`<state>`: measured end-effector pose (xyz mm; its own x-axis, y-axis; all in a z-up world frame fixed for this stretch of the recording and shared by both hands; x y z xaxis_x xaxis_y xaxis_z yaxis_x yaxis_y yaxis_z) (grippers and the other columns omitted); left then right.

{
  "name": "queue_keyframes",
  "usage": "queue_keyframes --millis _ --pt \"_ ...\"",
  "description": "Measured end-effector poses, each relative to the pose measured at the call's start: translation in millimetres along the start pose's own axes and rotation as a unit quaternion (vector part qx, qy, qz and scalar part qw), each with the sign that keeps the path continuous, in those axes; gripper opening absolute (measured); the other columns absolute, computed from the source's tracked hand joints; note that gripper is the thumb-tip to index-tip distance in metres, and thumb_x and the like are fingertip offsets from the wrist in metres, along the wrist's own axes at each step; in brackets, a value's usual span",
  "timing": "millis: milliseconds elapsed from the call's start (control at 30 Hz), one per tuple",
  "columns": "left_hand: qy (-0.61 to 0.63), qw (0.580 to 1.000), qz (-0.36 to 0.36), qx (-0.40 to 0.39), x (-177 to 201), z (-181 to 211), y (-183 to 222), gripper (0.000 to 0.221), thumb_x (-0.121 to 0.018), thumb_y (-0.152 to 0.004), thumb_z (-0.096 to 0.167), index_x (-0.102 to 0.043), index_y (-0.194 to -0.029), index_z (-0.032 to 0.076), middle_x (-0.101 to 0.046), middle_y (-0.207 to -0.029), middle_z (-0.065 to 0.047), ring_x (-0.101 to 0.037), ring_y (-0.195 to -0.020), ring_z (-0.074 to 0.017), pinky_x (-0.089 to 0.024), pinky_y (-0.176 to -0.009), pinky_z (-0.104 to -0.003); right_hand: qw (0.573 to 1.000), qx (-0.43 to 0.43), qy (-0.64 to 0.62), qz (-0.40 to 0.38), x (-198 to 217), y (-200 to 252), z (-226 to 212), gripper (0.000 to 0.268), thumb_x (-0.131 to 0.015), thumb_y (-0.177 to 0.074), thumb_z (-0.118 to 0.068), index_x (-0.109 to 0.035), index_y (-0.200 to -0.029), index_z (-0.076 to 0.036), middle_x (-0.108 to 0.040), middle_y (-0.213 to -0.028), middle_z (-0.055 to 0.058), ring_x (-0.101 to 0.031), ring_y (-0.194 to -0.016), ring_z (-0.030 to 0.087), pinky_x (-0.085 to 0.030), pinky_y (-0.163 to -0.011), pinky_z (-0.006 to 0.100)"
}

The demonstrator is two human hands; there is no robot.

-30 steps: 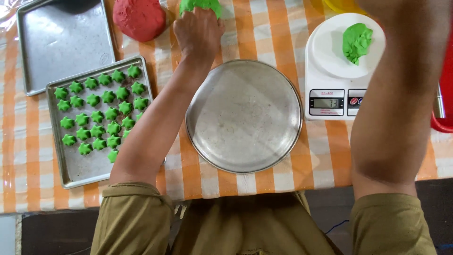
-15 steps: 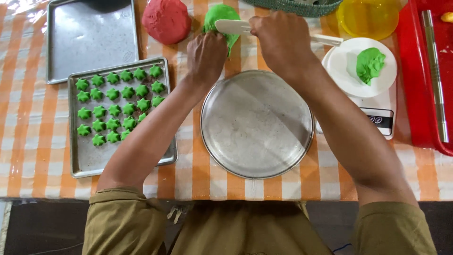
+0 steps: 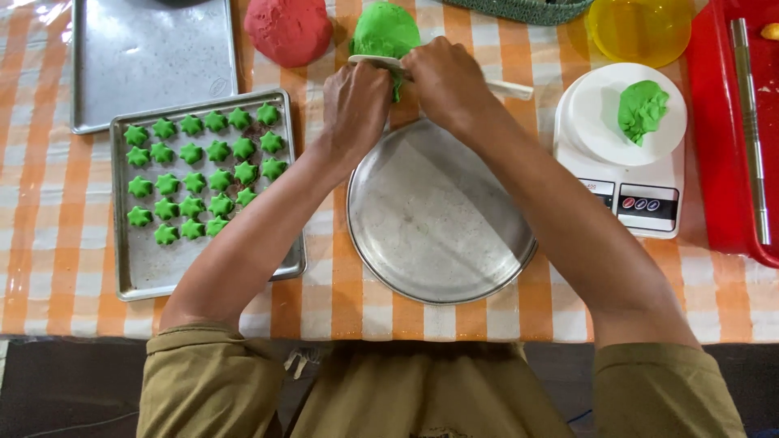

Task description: The person is weighing small portions of green dough, rolling them into balls, and flattening them with a rolling pin on a metal plate.

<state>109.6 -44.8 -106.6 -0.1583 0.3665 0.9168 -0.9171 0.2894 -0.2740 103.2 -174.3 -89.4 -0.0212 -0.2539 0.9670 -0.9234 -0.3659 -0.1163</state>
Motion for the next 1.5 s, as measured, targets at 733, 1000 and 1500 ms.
queue_keyframes --millis 733,1000,1500 --pt "0.248 0.965 0.028 -0.075 118.1 32.4 22.5 0.014 -0.075 -0.091 0.0 -0.065 -0.101 0.001 -0.07 -0.073 -0.004 -0.059 -0.055 -0.0129 -0.044 -0.05 -0.033 0.961 0.102 -0.204 0.157 95.1 36.7 -2.9 0.036 -0.063 -0.112 -0.033 -0.077 -0.123 -0.002 -0.078 -0.101 0.011 -0.075 -0.083 0.022 -0.052 -0.067 0.036" --pt "0.311 0.944 0.06 -0.095 125.7 56.7 27.2 0.005 -0.07 -0.092 0.007 -0.065 -0.091 0.009 -0.067 -0.077 0.0 -0.058 -0.063 -0.0128 -0.046 -0.057 -0.031 0.924 0.065 -0.363 0.102 116.6 63.4 -29.5 0.012 -0.077 -0.103 -0.012 -0.079 -0.107 -0.001 -0.075 -0.081 0.005 -0.067 -0.069 0.007 -0.053 -0.06 0.022" --pt "0.372 0.918 0.123 -0.057 133.2 34.0 14.6 0.019 -0.067 -0.09 -0.005 -0.062 -0.106 0.004 -0.07 -0.096 -0.01 -0.067 -0.076 -0.0165 -0.064 -0.061 -0.027 0.976 0.075 -0.106 0.174 78.3 35.1 28.1 0.015 -0.068 -0.1 -0.012 -0.056 -0.091 -0.009 -0.052 -0.075 0.003 -0.048 -0.07 0.014 -0.031 -0.061 0.036"
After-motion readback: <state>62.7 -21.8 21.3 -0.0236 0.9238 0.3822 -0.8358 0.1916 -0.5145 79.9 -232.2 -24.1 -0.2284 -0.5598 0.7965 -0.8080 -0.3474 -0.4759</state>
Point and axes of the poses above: each hand's wrist, its own y-axis away from the middle knuckle, its own x-axis out of the back of the hand, z = x × y, the point moved 7 cm from there along -y, towards the middle knuckle
